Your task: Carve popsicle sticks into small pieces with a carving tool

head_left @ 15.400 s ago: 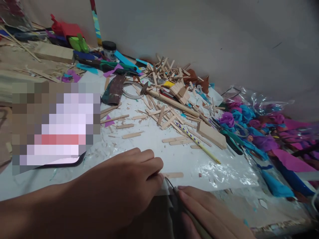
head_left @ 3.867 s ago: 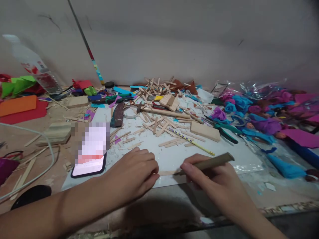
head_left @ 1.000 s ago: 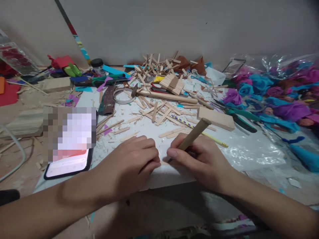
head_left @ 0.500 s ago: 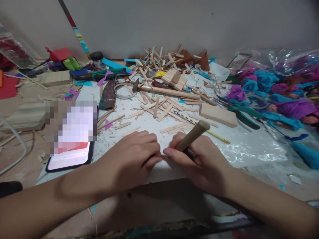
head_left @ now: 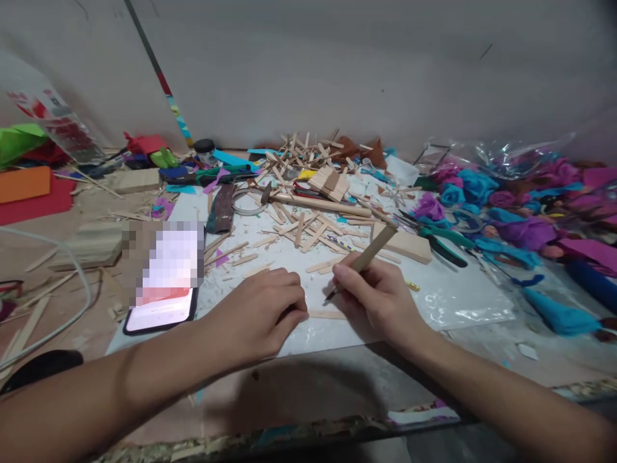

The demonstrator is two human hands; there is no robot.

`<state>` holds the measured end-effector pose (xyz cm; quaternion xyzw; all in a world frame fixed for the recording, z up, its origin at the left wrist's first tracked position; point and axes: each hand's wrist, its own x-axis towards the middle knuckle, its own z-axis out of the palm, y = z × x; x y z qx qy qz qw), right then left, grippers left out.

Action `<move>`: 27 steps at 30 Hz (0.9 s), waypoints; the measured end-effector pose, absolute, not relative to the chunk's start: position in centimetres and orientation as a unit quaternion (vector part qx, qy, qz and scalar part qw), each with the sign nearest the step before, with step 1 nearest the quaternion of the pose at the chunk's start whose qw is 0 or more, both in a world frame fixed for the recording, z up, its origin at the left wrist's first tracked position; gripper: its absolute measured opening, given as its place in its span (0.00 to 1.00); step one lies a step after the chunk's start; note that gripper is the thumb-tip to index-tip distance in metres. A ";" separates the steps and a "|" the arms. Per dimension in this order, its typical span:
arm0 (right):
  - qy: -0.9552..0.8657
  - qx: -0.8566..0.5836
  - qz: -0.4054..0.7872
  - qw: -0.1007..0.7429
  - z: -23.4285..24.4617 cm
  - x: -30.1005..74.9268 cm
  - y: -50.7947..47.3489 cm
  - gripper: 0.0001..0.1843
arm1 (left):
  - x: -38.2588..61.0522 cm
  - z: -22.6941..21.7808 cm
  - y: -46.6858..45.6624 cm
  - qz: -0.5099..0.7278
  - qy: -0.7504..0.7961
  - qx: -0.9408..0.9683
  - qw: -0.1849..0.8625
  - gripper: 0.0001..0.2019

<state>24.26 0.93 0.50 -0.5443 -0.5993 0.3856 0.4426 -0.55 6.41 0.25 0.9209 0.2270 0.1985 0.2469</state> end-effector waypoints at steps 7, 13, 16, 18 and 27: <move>-0.544 -0.555 0.378 0.503 2.0 23.6 1.1 0.29 | -0.2 0.5 6.0 0.184 0.228 0.927 0.234 0.09; -0.507 -0.570 0.335 0.552 2.1 24.6 1.6 0.27 | -0.5 0.4 5.4 0.188 0.211 0.934 0.219 0.13; -0.510 -0.570 0.331 0.552 2.3 24.6 1.5 0.26 | -1.0 0.3 5.1 0.188 0.204 0.938 0.207 0.15; -0.522 -0.571 0.332 0.540 2.7 24.4 1.3 0.25 | -1.3 0.5 5.0 0.190 0.197 0.936 0.221 0.15; -0.576 -0.562 0.375 0.460 3.6 23.9 0.8 0.13 | -1.6 0.4 5.6 0.229 0.186 0.925 0.240 0.14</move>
